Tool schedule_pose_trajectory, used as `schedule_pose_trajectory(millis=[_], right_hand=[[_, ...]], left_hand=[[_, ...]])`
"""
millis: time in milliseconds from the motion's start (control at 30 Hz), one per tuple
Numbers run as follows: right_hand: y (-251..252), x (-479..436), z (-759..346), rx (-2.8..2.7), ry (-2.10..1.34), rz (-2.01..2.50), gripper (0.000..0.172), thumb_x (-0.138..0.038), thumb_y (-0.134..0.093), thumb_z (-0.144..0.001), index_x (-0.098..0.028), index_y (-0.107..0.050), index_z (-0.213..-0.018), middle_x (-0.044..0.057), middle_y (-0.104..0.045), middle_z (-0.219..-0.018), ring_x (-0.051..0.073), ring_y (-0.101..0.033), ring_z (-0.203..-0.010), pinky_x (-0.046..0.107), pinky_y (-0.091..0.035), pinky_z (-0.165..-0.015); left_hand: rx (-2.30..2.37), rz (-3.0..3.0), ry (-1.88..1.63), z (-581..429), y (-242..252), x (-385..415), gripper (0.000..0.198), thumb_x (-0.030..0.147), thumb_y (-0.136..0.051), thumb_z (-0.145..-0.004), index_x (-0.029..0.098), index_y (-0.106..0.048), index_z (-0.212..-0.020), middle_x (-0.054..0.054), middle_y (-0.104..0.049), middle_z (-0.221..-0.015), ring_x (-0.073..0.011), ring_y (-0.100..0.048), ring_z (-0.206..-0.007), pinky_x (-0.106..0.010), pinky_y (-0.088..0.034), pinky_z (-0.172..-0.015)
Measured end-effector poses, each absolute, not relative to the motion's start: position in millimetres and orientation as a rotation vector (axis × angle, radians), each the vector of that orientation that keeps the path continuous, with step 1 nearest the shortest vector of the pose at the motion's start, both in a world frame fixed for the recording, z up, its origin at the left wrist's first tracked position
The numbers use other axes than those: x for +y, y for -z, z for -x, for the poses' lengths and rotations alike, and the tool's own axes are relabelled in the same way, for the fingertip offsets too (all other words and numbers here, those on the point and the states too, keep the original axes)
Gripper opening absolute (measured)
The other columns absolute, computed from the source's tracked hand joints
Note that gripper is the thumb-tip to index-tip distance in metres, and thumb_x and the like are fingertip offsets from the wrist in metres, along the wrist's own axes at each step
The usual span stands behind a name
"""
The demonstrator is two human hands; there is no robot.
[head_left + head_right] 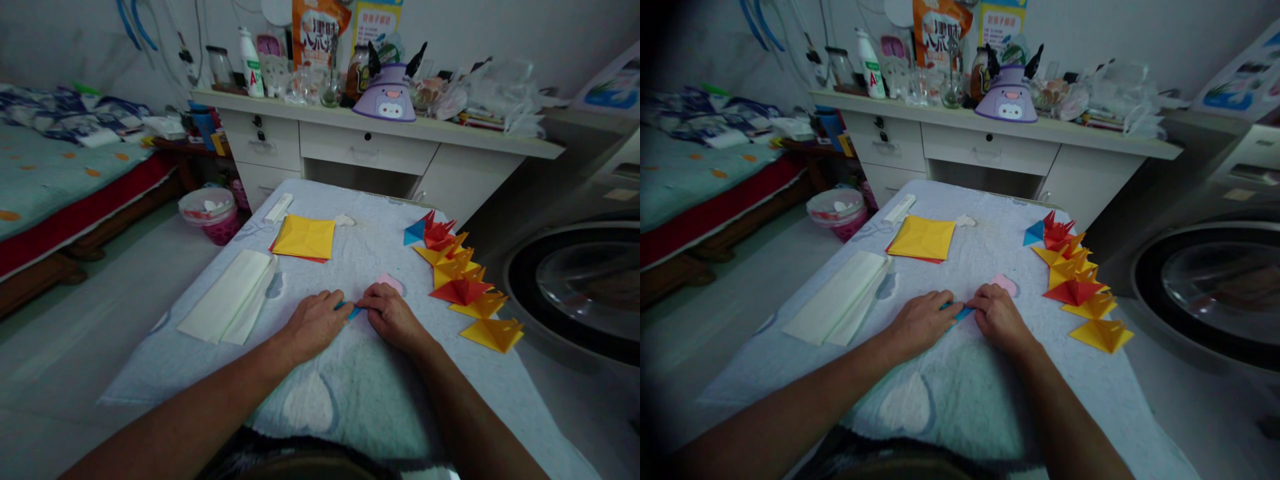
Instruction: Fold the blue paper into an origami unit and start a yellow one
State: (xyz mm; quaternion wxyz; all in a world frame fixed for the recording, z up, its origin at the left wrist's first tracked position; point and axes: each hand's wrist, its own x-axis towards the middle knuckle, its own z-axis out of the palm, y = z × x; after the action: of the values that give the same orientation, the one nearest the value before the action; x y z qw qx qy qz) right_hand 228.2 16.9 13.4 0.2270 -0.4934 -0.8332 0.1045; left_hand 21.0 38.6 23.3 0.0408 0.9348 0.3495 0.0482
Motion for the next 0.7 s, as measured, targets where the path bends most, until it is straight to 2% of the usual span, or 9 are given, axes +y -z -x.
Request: schedule_pose_trajectory(millis=[233,400,533,600,700], right_hand=[[-19,20,-241,-2.379,-0.337,1.318,0.038,-0.006,-0.051,-0.079,-0.024,-0.075,-0.103,0.008,-0.063,-0.093,0.021,-0.055,-0.090,0.038,-0.044,-0.083],[-22,20,-246,-2.322,-0.381,1.336,0.029,-0.008,-0.051,-0.081,-0.020,-0.072,-0.098,0.007,-0.063,-0.093,0.021,-0.056,-0.091,0.038,-0.043,-0.086],[-19,18,-239,-2.229,-0.417,1.440,0.016,-0.020,-0.055,-0.085,-0.019,-0.064,-0.097,0.007,-0.062,-0.095,0.022,-0.054,-0.091,0.039,-0.040,-0.087],[-15,18,-230,-2.201,-0.389,1.527,0.014,-0.028,-0.056,-0.086,-0.019,-0.063,-0.096,0.008,-0.061,-0.095,0.023,-0.052,-0.091,0.039,-0.038,-0.085],[-10,19,-216,-2.117,-0.290,1.701,0.013,-0.028,-0.051,-0.089,-0.019,-0.061,-0.092,0.008,-0.059,-0.094,0.024,-0.050,-0.090,0.039,-0.036,-0.082]], left_hand=[[1.056,-2.929,-0.126,-21,-23,32,0.023,0.028,-0.047,-0.096,0.025,-0.056,-0.117,-0.004,-0.058,-0.103,-0.0209,-0.056,-0.089,-0.032,-0.047,-0.071],[1.078,-2.918,-0.134,-20,-27,29,0.030,0.029,-0.049,-0.095,0.025,-0.052,-0.125,-0.005,-0.058,-0.107,-0.0213,-0.056,-0.093,-0.033,-0.048,-0.076],[1.093,-2.893,-0.123,-21,-27,29,0.030,0.030,-0.049,-0.095,0.026,-0.053,-0.125,-0.005,-0.058,-0.108,-0.0212,-0.056,-0.093,-0.034,-0.048,-0.077],[1.101,-2.888,-0.128,-22,-26,30,0.029,0.031,-0.048,-0.096,0.025,-0.054,-0.123,-0.004,-0.058,-0.107,-0.0214,-0.056,-0.093,-0.034,-0.048,-0.077],[1.099,-2.896,-0.142,-22,-25,30,0.026,0.031,-0.047,-0.096,0.024,-0.055,-0.120,-0.005,-0.057,-0.106,-0.0215,-0.055,-0.092,-0.035,-0.048,-0.076]])
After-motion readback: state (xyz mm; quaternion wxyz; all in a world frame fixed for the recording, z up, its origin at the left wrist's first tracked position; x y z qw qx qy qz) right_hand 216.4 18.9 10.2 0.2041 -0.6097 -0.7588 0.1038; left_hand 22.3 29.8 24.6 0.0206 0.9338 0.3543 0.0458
